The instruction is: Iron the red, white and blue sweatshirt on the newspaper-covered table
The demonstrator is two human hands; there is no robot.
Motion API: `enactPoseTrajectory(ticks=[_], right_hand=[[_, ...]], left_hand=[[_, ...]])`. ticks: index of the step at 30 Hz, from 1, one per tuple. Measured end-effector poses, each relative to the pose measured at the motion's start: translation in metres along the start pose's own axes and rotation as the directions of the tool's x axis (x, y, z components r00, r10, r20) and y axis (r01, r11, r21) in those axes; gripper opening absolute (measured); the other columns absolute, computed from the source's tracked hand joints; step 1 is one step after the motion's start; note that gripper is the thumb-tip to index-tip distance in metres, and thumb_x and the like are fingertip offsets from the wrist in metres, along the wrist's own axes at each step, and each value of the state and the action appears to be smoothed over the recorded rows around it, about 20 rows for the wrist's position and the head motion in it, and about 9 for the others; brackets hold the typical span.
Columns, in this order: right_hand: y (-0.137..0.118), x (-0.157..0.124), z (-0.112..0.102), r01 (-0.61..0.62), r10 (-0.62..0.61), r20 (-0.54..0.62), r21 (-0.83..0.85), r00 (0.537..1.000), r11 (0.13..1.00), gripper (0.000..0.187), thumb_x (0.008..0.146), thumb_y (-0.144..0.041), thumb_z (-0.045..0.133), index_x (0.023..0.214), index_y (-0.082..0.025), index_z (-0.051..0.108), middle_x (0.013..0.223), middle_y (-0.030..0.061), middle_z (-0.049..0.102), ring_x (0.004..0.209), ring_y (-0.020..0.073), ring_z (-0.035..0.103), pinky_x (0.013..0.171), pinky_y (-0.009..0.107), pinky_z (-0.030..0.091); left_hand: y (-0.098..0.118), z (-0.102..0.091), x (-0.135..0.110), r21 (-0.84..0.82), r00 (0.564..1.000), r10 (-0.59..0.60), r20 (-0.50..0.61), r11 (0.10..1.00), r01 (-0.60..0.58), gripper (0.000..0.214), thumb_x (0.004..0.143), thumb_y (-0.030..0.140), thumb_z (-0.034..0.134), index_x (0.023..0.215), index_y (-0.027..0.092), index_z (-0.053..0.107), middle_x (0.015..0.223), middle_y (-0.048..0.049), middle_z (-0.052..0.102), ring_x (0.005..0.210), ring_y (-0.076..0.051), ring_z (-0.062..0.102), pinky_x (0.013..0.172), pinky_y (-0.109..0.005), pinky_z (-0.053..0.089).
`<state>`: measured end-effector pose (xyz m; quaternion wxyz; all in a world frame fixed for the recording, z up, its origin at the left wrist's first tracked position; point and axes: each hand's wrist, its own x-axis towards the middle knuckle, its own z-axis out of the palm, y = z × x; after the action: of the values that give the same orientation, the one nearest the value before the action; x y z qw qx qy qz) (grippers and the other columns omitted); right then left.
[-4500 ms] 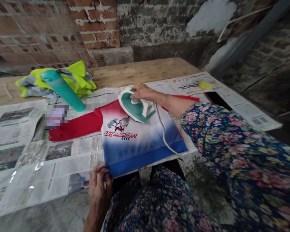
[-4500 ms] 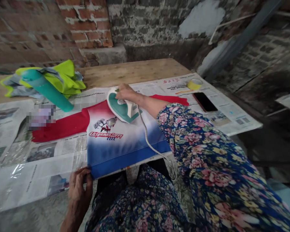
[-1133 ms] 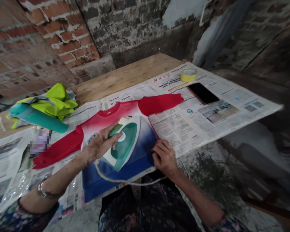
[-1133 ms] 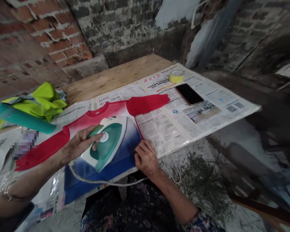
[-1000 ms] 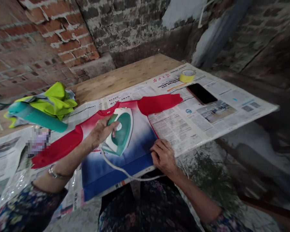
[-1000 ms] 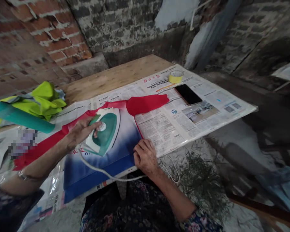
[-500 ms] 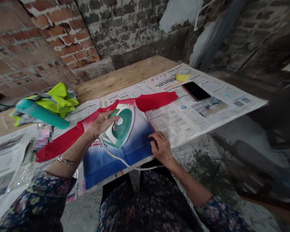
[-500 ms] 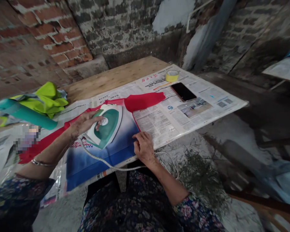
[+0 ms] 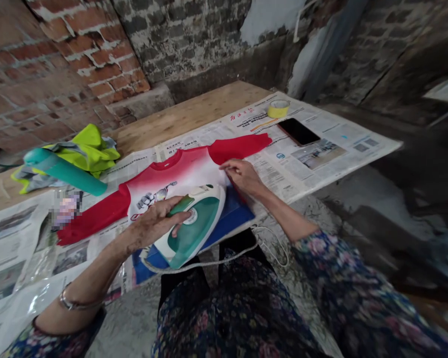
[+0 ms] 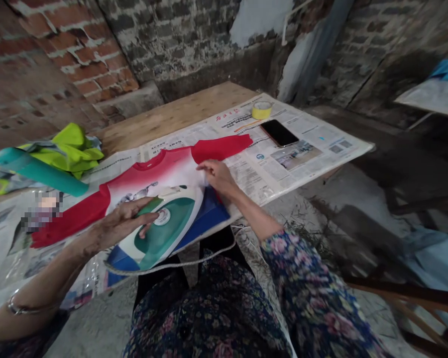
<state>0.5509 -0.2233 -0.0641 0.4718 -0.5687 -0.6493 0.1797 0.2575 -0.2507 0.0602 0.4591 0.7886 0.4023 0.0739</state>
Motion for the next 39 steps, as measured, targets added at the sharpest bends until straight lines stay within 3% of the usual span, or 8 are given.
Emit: enactPoseTrajectory(ticks=[4,8,12,16,25,31,35,39], right_hand=[[0.015,0.062,0.015,0.126,-0.029,0.288,-0.326,0.957,0.937,0.041,0.099,-0.023,0.062,0.135,-0.028,0.081,0.154,0.0064,0.07,0.155,0.0316,0.051,0.131,0.059,0.033],[0.032,0.08,0.032,0.167,0.04,0.426,-0.438,0.904,0.884,0.048,0.106,-0.035,0.062,0.153,-0.035,0.069,0.17,0.0017,0.055,0.166,0.035,0.033,0.133,0.07,0.02],[0.048,0.078,0.036,0.082,0.076,0.344,-0.422,0.936,0.903,0.052,0.113,-0.028,0.042,0.16,-0.031,0.062,0.17,0.0038,0.055,0.163,0.0303,0.04,0.133,0.065,0.024],[0.058,0.077,0.038,0.045,0.077,0.275,-0.411,0.958,0.911,0.054,0.113,-0.026,0.037,0.161,-0.026,0.061,0.169,0.0065,0.057,0.161,0.0294,0.044,0.133,0.062,0.025],[0.063,0.077,0.039,0.046,0.053,0.244,-0.382,0.968,0.923,0.059,0.106,-0.017,0.042,0.161,-0.026,0.06,0.169,0.004,0.057,0.161,0.028,0.044,0.133,0.056,0.024],[0.071,0.084,0.048,0.026,0.064,0.222,-0.382,0.973,0.924,0.06,0.104,-0.014,0.042,0.159,-0.024,0.062,0.166,0.0055,0.059,0.159,0.0284,0.046,0.133,0.058,0.023],[0.071,0.085,0.049,0.021,0.056,0.2,-0.363,0.978,0.931,0.059,0.105,-0.014,0.038,0.158,-0.021,0.063,0.164,0.0065,0.061,0.158,0.0269,0.048,0.133,0.057,0.023],[0.072,0.083,0.048,0.029,0.046,0.209,-0.342,0.977,0.939,0.058,0.106,-0.015,0.038,0.156,-0.023,0.065,0.162,0.0069,0.064,0.156,0.0288,0.05,0.132,0.059,0.024]], left_hand=[[-0.006,-0.007,0.01,0.008,0.999,-0.017,0.036,1.0,0.017,0.042,0.085,0.061,0.069,0.105,0.024,0.073,0.051,0.0057,0.055,0.049,-0.016,0.052,0.052,-0.027,0.04],[-0.012,-0.02,0.024,0.019,0.999,-0.048,0.007,0.999,0.048,0.052,0.081,0.062,0.074,0.116,0.023,0.075,0.052,0.005,0.055,0.05,-0.017,0.053,0.048,-0.026,0.04],[-0.015,-0.038,0.041,0.025,0.999,-0.029,-0.012,0.999,0.03,0.038,0.081,0.059,0.075,0.097,0.024,0.073,0.053,0.0043,0.053,0.049,-0.015,0.05,0.047,-0.026,0.037],[-0.017,-0.054,0.061,0.082,0.998,0.006,-0.064,0.997,0.0,0.032,0.083,0.054,0.07,0.075,0.024,0.061,0.054,0.003,0.055,0.052,-0.013,0.048,0.051,-0.023,0.039],[-0.003,-0.056,0.094,0.071,0.967,-0.088,-0.238,0.992,0.108,0.021,0.089,0.03,0.066,0.07,0.021,0.061,0.059,0.0027,0.056,0.058,-0.014,0.052,0.063,-0.024,0.045],[-0.002,-0.04,0.062,0.029,0.977,-0.128,-0.172,0.99,0.135,0.024,0.086,0.04,0.071,0.072,0.023,0.062,0.058,0.0025,0.053,0.059,-0.016,0.055,0.063,-0.025,0.046],[-0.004,-0.026,0.013,0.019,0.985,-0.112,-0.133,0.993,0.115,0.032,0.081,0.055,0.074,0.084,0.024,0.067,0.056,0.003,0.057,0.056,-0.016,0.053,0.056,-0.025,0.044],[-0.014,-0.02,-0.039,0.036,0.96,-0.225,-0.165,0.971,0.234,0.041,0.08,0.061,0.072,0.097,0.024,0.073,0.054,0.0022,0.058,0.054,-0.018,0.053,0.05,-0.026,0.04]])
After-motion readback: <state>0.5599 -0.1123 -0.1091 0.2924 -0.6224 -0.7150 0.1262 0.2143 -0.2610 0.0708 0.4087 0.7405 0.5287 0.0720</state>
